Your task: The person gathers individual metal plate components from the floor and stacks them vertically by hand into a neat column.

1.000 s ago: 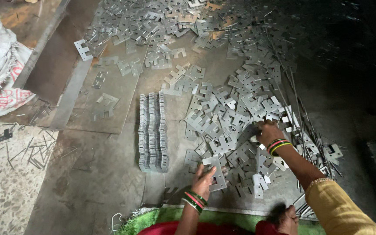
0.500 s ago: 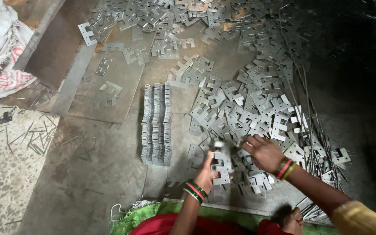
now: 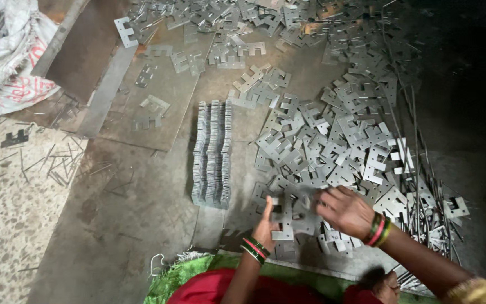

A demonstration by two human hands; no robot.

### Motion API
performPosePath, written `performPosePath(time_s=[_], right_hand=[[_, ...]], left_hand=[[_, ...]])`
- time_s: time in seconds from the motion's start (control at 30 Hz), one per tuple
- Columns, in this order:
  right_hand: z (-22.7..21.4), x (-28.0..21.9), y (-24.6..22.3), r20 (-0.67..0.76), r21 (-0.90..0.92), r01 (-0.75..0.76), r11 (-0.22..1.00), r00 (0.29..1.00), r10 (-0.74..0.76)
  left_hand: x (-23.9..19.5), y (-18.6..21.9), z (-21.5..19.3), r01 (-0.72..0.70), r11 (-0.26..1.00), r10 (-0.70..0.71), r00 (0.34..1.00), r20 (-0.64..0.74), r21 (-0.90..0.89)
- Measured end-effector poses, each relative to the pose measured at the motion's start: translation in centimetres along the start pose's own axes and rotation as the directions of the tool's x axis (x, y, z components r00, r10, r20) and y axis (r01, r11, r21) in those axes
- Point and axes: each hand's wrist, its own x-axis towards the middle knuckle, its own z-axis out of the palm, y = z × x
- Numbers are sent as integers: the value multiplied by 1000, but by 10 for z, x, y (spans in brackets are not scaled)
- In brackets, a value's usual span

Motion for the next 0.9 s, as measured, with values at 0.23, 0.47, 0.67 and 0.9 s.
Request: performPosePath(time_s=[0.23,0.47,0.67,0.9], right_hand=[[83,49,-4,370,-126,-510,851,772,517],[115,48,13,408,96,-836,540,527,745],[117,79,23,609,514,-775,369,632,479],[172,143,61,218,-233,-556,798,770,600]], left_hand=[[-5,1,-16,-160,979,180,969,-172,126],[-42,0,-38,-387,912,410,881,-237,139],[-47,12,-2,-398,916,366,884,-289,-58],[-47,15,-29,-360,850,480,830,-285,384]])
